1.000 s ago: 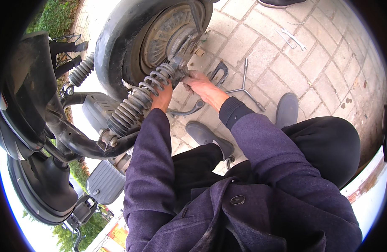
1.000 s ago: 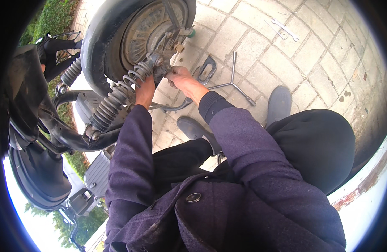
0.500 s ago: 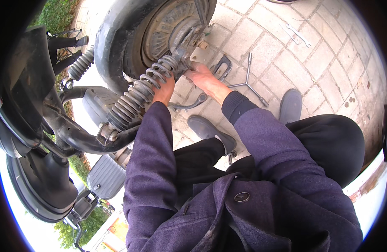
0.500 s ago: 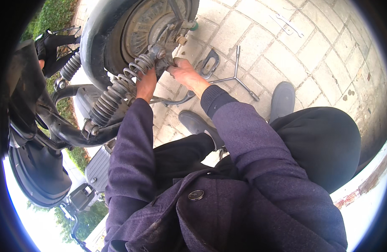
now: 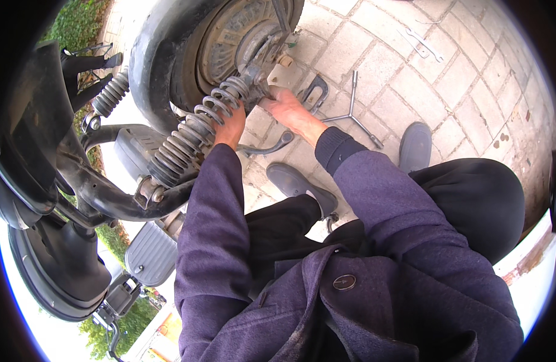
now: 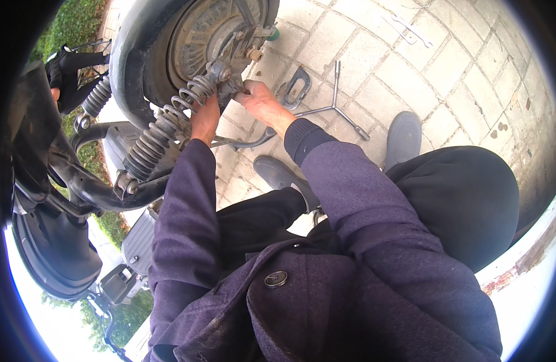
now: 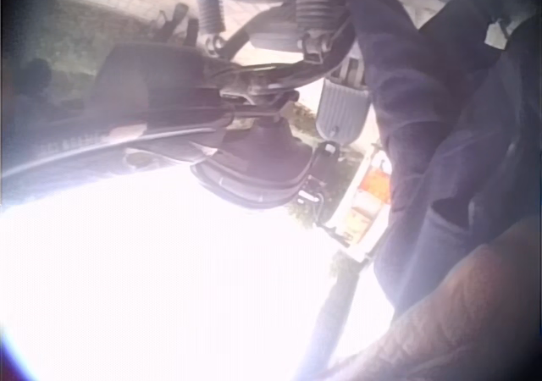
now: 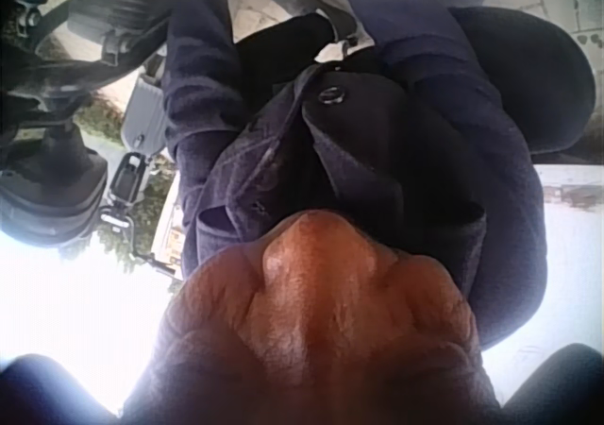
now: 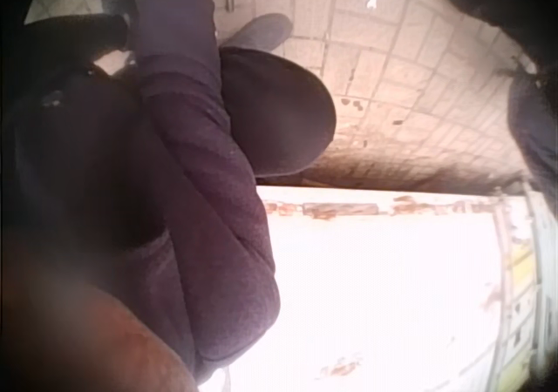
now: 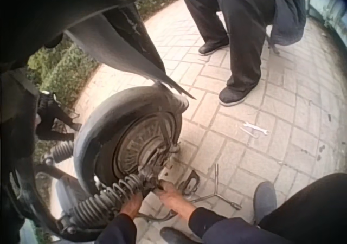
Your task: The person removes the rear wheel of a scooter. They loosen the axle nut with a wrench, detach the brake cable, and remove the wheel from the axle. The wheel is placed on the ground and briefly inspected.
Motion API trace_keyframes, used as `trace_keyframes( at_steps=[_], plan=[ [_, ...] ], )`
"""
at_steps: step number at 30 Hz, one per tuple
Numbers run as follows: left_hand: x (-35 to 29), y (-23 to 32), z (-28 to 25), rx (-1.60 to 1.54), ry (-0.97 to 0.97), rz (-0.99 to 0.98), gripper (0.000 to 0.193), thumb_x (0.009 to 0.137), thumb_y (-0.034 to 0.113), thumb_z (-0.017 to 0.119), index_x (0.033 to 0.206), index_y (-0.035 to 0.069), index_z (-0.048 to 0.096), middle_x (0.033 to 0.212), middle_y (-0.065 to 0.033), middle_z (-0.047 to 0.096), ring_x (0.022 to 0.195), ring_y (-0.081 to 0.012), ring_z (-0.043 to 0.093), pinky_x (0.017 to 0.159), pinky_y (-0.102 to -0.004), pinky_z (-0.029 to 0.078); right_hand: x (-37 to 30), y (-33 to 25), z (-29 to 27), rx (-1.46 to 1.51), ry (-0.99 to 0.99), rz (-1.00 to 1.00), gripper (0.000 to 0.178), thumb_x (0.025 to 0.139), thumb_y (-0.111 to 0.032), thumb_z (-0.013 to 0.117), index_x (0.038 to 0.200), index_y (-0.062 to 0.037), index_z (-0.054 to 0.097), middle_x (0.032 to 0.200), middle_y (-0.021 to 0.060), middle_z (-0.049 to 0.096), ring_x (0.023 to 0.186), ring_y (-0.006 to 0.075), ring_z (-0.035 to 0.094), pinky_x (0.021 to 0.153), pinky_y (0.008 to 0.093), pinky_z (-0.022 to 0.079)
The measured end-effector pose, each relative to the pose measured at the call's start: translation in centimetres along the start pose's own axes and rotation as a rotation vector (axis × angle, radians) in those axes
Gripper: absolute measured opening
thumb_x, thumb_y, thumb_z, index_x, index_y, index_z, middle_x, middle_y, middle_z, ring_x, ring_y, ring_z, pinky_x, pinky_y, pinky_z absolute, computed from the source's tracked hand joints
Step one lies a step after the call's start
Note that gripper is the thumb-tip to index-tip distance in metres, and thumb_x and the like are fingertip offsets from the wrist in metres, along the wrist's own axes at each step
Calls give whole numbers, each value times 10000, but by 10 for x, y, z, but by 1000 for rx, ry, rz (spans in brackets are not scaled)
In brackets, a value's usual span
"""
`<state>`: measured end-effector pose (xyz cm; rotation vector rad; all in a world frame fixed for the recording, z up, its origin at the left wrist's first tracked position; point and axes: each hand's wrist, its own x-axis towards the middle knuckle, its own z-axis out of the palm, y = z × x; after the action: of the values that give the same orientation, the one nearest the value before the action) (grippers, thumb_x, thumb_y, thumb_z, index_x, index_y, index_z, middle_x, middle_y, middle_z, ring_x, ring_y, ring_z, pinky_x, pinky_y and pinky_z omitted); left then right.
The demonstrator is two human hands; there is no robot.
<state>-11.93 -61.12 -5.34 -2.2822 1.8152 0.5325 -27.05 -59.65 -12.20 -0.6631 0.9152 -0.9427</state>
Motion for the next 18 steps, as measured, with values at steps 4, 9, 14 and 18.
trace_keyframes(
  at_steps=[4,9,14,18],
  plan=[
    [-2,0,9,73,290,161,326,959,278,487,1101,42,662,1093,-208,676,1015,-421,633,866,-533,485,-6,-4,-8,310,-138,358,210,961,-231,566,951,-31,631,755,24,585,655,120,523,544,268,404],
    [-1,3,5,32,228,89,326,961,284,489,1096,44,663,1104,-210,672,1028,-419,630,885,-531,477,-4,-4,-9,424,-151,385,183,969,-197,547,953,-35,630,738,16,568,648,122,522,546,266,404],
    [-1,-2,6,217,133,136,341,983,287,439,1184,71,609,1216,-203,611,1148,-408,555,944,-510,442,-4,-10,-2,84,-60,54,184,964,-173,536,961,-23,642,747,21,577,622,126,514,526,270,402],
    [1,-7,10,196,203,169,333,963,297,490,1112,50,657,1132,-210,663,1068,-420,610,905,-522,460,-7,-15,-6,230,-89,366,179,972,-156,520,934,-8,613,785,40,603,632,117,519,512,242,391]
  ],
)
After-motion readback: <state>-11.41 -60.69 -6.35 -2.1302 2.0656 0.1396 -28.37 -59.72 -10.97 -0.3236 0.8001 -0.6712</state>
